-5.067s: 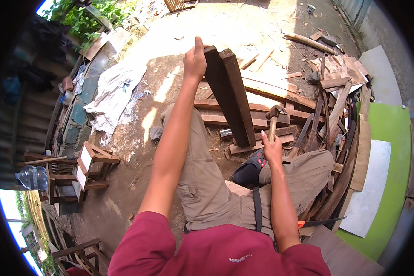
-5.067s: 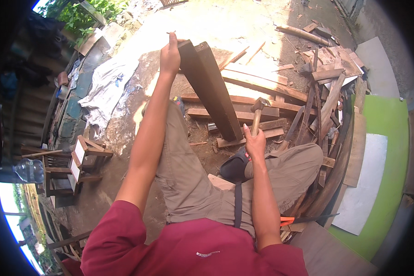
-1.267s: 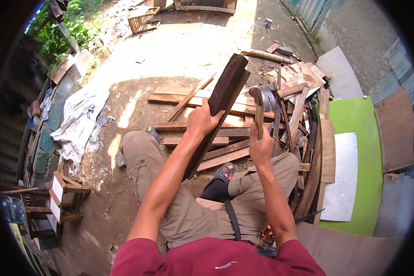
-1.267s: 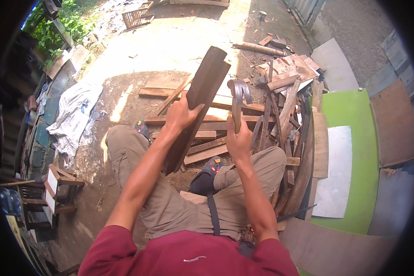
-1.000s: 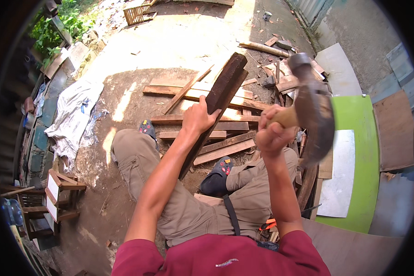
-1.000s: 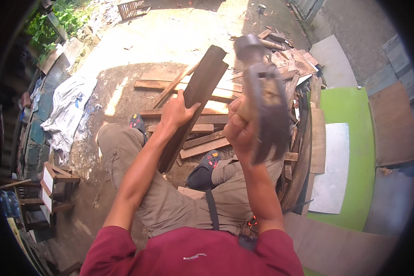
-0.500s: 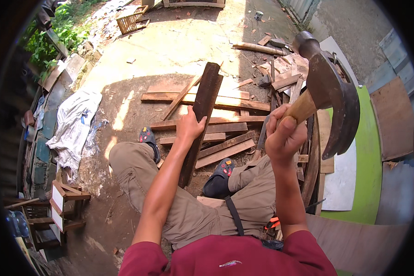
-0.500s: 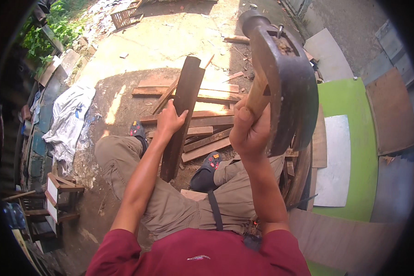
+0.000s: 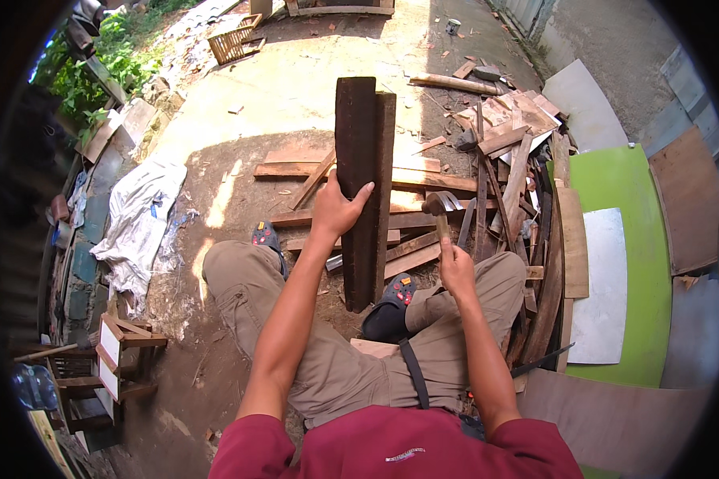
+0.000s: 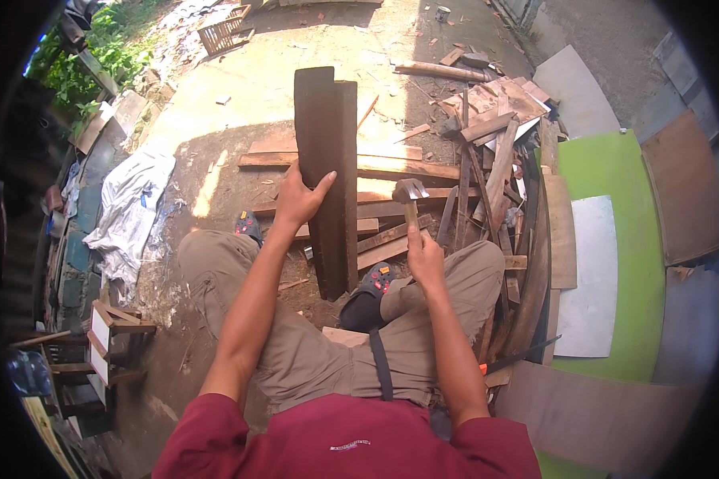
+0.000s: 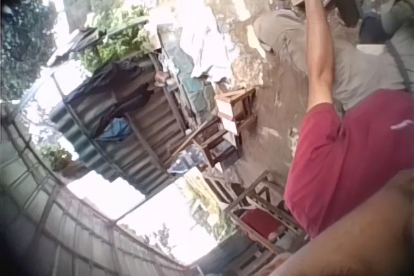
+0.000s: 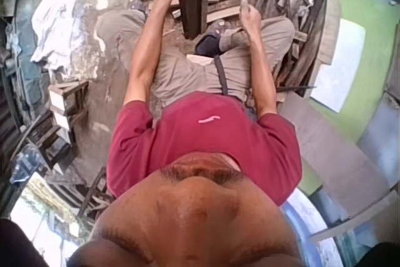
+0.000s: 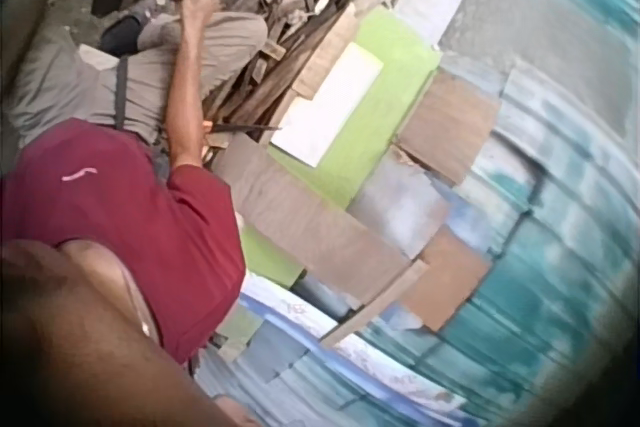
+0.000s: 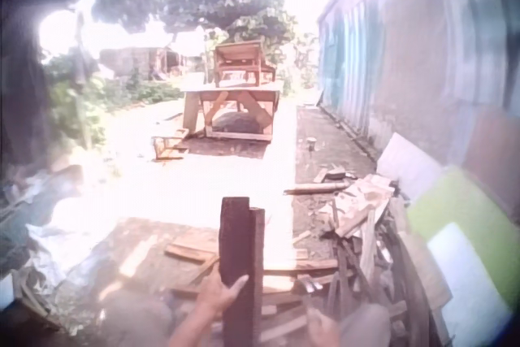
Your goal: The person sits on the ground and sorts through a pile of wooden planks and scraps, picking up pieces to inspect and align them. The person uses a hand saw to cut a plank and continues to handle and arrange the wood pieces.
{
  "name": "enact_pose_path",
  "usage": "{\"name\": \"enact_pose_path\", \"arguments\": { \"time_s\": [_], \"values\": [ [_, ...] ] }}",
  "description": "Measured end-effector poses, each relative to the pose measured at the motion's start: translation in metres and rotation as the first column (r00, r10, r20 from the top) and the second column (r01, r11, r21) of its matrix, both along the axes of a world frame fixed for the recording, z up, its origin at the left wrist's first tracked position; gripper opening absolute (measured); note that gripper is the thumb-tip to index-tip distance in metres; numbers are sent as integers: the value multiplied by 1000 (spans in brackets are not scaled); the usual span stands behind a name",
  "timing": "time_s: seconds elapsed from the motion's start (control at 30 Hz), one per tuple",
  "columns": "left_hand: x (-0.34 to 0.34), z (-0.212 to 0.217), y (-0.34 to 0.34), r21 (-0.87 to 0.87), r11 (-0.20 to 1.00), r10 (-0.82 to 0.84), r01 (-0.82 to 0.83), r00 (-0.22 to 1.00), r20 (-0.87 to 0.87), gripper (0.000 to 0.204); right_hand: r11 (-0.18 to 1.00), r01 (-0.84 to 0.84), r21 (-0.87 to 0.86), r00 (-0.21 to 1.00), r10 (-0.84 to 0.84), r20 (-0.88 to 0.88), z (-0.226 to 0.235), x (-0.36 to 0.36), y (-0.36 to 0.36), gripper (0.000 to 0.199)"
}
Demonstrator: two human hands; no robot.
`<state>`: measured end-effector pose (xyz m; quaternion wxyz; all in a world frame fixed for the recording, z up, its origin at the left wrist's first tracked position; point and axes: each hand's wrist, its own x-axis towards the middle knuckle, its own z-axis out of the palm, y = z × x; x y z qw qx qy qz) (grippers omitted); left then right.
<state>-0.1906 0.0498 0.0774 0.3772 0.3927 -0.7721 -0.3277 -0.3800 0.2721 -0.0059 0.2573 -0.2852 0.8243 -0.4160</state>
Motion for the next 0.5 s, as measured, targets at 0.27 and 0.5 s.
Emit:
{"name": "enact_pose_path", "arguments": {
  "time_s": [0.27,0.5],
  "values": [
    [50,18,-20,143,977,-108,156,949,-297,55,966,191,173,663,-257,703,-77,-5,16,43],
    [112,10,-40,254,964,109,79,756,-645,42,956,245,164,387,-251,887,-95,-21,8,28]
  ]
}}
